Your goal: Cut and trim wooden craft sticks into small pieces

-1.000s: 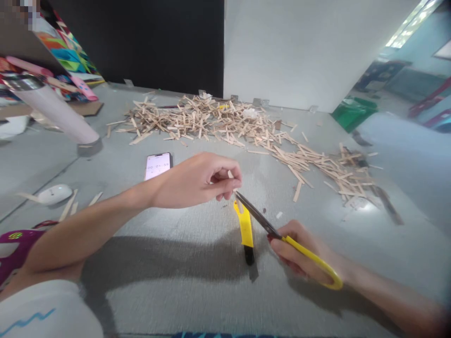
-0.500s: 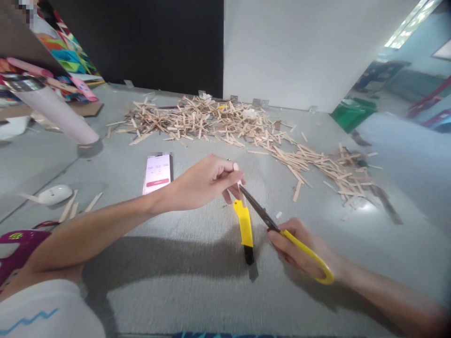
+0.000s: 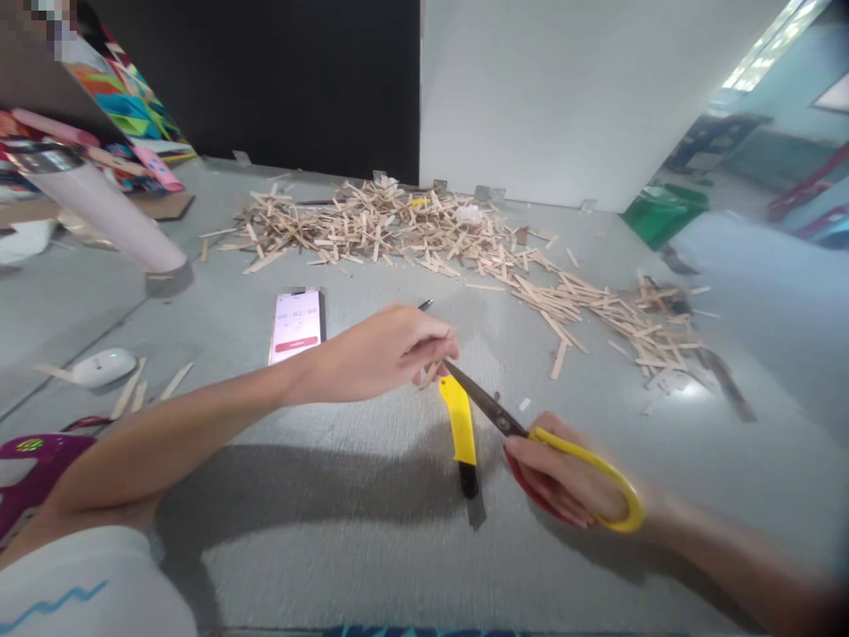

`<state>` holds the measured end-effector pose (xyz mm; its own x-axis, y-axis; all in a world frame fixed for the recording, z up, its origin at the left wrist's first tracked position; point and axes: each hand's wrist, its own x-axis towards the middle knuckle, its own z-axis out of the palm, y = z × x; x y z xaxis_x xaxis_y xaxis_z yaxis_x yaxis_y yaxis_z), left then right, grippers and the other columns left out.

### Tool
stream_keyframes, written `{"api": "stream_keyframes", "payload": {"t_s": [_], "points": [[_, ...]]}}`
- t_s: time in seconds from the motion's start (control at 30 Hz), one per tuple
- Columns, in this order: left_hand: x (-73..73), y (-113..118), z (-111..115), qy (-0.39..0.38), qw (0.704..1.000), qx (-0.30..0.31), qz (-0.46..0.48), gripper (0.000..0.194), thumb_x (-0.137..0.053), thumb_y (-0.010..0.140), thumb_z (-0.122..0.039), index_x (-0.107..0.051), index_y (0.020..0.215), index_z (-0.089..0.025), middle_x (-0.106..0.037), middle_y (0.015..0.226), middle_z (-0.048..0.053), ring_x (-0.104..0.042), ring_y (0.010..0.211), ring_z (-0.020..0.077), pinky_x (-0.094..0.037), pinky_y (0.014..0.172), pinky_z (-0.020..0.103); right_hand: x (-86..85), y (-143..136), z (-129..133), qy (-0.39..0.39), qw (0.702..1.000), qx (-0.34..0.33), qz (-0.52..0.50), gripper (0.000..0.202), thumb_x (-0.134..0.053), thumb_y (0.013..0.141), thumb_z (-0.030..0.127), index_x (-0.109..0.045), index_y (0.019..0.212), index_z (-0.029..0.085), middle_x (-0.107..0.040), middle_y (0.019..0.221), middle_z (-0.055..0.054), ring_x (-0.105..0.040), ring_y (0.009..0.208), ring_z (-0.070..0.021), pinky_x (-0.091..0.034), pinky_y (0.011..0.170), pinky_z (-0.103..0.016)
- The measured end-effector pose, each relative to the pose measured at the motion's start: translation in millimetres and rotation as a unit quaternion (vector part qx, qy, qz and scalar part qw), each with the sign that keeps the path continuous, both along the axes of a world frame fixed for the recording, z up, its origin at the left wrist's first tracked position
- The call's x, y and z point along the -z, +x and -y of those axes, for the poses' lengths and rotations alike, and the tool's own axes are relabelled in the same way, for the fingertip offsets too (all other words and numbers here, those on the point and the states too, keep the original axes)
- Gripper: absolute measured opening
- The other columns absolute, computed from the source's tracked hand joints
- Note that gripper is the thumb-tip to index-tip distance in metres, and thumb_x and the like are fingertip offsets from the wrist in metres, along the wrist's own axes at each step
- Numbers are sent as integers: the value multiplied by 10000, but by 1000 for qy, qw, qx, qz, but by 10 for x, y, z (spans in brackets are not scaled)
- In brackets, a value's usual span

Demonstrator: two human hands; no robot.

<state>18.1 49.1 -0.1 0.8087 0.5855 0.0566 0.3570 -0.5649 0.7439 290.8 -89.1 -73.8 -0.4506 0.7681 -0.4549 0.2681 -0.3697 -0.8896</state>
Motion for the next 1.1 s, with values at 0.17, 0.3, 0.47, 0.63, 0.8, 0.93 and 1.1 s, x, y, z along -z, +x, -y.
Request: {"api": "stream_keyframes", "payload": {"t_s": [0.17, 0.3, 0.47, 0.63, 0.8, 0.93, 1.1], "points": [[6, 9, -58, -123, 992, -13, 26, 333, -502, 1163, -354, -726, 999, -170, -825, 840, 57, -798, 686, 164, -611, 615, 230, -13, 15, -24, 2, 998, 1, -58, 747, -592, 974, 853, -541, 574, 225, -418, 361, 60, -415, 314, -90, -424, 393, -216], [3, 12, -77, -149, 988, -11, 26, 335, -507, 1159, -367, -707, 983, -164, -813, 827, 67, -805, 703, 171, -624, 611, 224, 14, 54, -40, 30, 997, -25, -64, 738, -564, 996, 858, -560, 636, 214, -435, 395, 68, -451, 356, -92, -443, 434, -214], [4, 24, -60, -145, 989, 11, 30, 333, -501, 1160, -352, -700, 966, -169, -814, 850, 66, -798, 728, 157, -623, 652, 219, 48, 58, -38, 9, 999, -16, -43, 752, -562, 978, 872, -565, 613, 215, -433, 377, 68, -417, 321, -89, -362, 387, -216], [11, 27, -53, -122, 992, 20, 10, 353, -525, 1151, -385, -685, 913, -178, -806, 809, 51, -745, 652, 137, -585, 637, 224, -15, 5, -36, -5, 1000, -6, -4, 740, -593, 973, 824, -523, 546, 224, -448, 378, 56, -380, 303, -80, -292, 334, -209], [39, 29, -56, -86, 996, 24, -1, 382, -498, 1159, -388, -688, 894, -188, -802, 803, 40, -721, 639, 134, -563, 648, 237, 19, 16, -31, -2, 1000, -12, 13, 754, -554, 1035, 777, -497, 522, 227, -419, 360, 58, -387, 297, -82, -285, 326, -195], [56, 37, -57, -81, 996, 22, -8, 376, -484, 1159, -369, -677, 888, -194, -793, 792, 36, -734, 649, 142, -564, 643, 235, 91, 35, -26, 5, 1000, -4, 28, 760, -550, 1053, 773, -501, 532, 223, -458, 379, 43, -392, 301, -79, -273, 315, -193], [93, 52, -74, -73, 997, 18, -21, 362, -470, 1153, -305, -674, 878, -187, -781, 769, 25, -718, 619, 127, -544, 626, 220, 34, -18, -15, 22, 999, 13, 42, 718, -630, 1019, 763, -460, 570, 230, -406, 423, 74, -351, 333, -60, -253, 314, -179]]}}
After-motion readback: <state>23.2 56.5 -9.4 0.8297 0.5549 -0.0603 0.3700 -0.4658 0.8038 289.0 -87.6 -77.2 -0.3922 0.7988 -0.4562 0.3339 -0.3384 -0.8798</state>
